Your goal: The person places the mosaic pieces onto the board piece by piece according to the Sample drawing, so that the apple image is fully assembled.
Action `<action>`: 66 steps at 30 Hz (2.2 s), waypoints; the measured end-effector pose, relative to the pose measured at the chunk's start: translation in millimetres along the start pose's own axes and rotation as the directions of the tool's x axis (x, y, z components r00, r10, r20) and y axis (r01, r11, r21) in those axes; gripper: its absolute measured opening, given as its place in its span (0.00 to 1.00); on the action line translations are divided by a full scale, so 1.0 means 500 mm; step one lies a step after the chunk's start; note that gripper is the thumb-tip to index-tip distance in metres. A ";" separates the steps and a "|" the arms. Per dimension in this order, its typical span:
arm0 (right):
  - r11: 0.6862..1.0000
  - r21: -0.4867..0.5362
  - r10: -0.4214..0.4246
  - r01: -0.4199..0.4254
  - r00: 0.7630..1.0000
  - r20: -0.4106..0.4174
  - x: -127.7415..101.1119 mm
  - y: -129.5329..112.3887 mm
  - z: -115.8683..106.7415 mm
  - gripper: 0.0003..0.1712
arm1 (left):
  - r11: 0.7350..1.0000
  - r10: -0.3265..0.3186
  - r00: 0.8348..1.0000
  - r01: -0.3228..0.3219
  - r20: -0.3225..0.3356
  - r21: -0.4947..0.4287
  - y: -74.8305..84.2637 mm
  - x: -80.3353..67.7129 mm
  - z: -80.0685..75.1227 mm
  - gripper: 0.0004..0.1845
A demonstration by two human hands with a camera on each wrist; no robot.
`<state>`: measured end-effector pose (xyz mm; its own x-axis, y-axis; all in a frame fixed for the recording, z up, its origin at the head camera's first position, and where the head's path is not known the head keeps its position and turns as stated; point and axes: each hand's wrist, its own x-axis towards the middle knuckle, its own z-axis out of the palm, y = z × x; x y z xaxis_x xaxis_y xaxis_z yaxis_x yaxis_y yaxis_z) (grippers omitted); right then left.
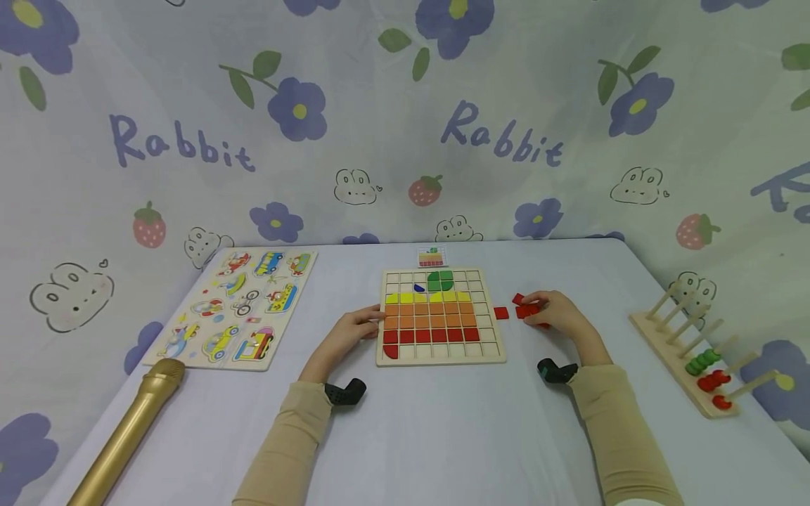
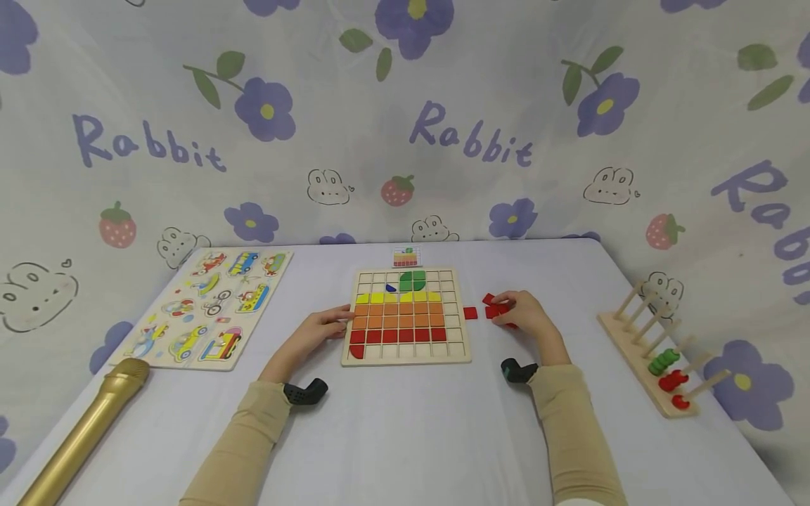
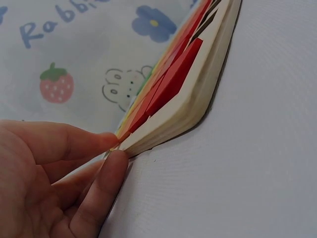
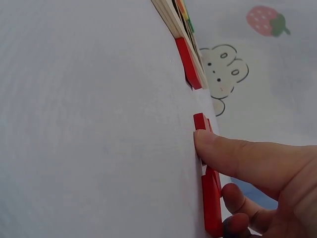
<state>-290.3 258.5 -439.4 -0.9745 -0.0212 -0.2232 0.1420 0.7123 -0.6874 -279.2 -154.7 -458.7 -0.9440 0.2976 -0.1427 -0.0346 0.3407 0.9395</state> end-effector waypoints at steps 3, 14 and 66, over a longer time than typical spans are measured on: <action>1.000 -0.010 0.001 -0.001 1.000 -0.002 0.000 -0.002 -0.001 0.25 | 1.000 0.002 1.000 -0.002 0.007 -0.004 -0.001 0.000 0.000 0.19; 1.000 -0.027 -0.004 0.004 1.000 0.011 0.002 -0.007 -0.003 0.28 | 1.000 -0.001 1.000 0.000 0.003 0.009 0.005 -0.001 0.002 0.19; 0.948 0.231 -0.278 0.221 0.926 0.255 -0.054 -0.273 0.246 0.03 | 0.999 0.033 0.999 -0.033 0.025 0.006 0.008 0.003 0.004 0.19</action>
<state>-262.1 75.3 -424.6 -0.8976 -0.3967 -0.1921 -0.0402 0.5078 -0.8605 -279.8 -151.0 -455.8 -0.9359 0.3312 -0.1197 -0.0015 0.3363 0.9418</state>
